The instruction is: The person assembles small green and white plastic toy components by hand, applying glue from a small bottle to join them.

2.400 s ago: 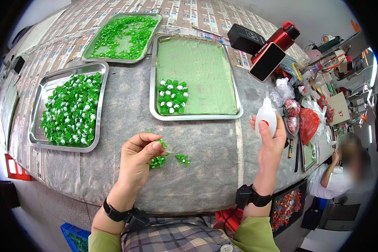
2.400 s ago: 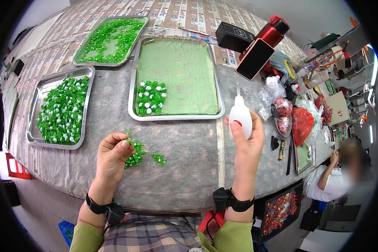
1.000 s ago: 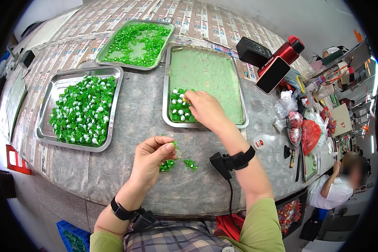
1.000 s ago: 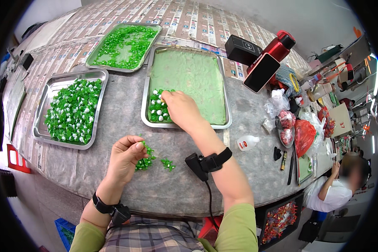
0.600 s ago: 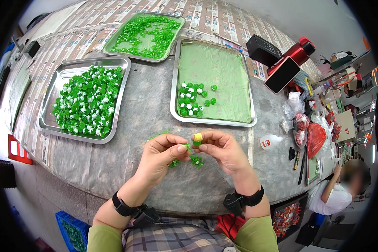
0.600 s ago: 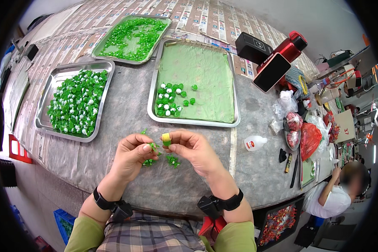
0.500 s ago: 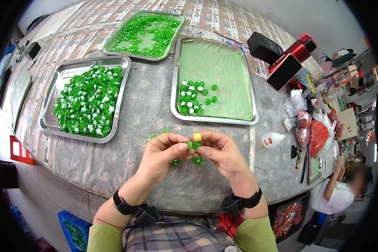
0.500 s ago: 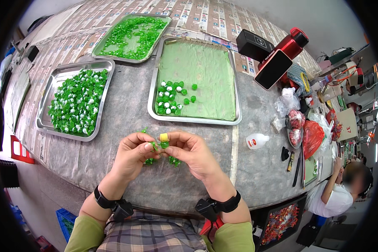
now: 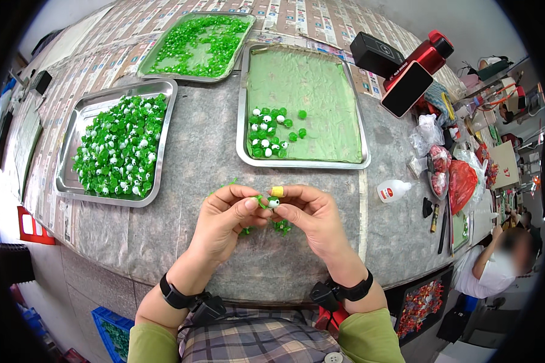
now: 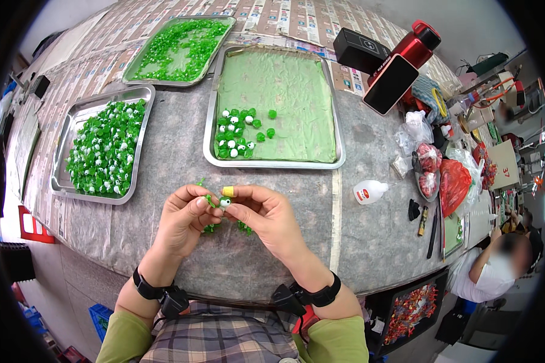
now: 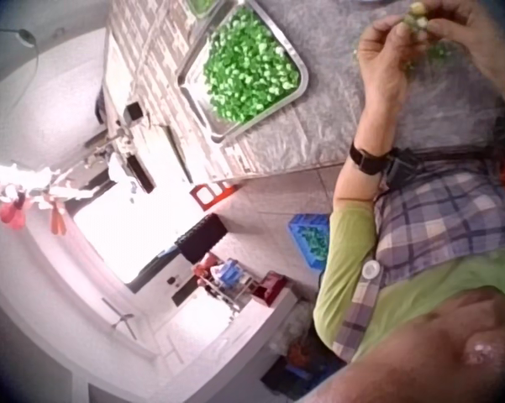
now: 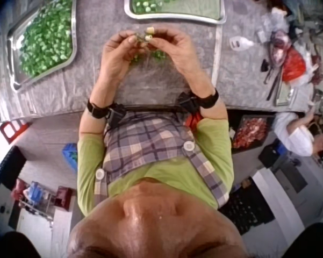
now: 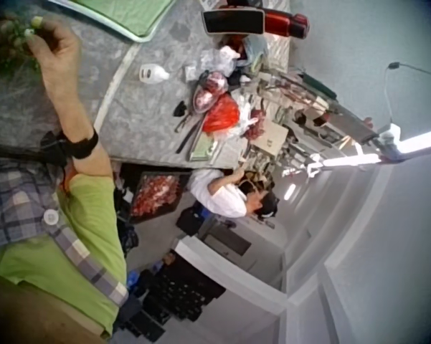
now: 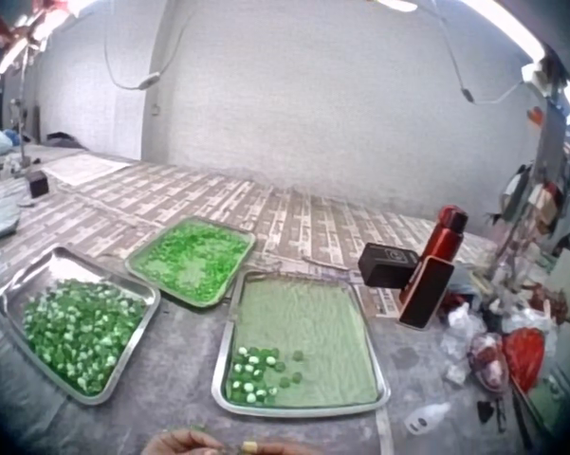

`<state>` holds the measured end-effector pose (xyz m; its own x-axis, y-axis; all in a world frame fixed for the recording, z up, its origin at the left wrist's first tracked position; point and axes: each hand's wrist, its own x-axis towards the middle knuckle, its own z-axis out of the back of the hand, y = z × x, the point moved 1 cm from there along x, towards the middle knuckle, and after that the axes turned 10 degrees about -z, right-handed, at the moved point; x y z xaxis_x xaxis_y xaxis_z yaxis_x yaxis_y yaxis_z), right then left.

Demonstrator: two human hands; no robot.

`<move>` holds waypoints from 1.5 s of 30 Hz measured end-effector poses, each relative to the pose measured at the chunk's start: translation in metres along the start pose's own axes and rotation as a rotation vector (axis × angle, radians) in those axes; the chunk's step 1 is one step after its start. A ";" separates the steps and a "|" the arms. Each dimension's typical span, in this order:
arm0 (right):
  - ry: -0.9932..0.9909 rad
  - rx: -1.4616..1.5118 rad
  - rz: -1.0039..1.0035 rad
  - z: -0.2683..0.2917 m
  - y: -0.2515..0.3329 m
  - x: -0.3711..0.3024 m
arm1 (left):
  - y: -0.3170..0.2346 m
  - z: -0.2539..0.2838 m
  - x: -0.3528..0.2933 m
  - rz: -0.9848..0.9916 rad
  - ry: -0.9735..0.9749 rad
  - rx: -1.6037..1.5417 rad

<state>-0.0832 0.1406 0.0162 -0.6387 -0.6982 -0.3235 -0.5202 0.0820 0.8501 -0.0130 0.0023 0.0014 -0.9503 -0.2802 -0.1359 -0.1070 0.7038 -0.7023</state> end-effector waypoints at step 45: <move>0.020 -0.141 0.041 0.006 0.009 0.000 | -0.009 -0.002 0.003 -0.619 0.107 0.900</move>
<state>-0.0909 0.1454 0.0212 -0.6458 -0.7101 -0.2805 -0.4086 0.0111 0.9126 -0.0151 -0.0035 0.0086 -0.8309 -0.3321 0.4465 -0.3628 -0.2850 -0.8872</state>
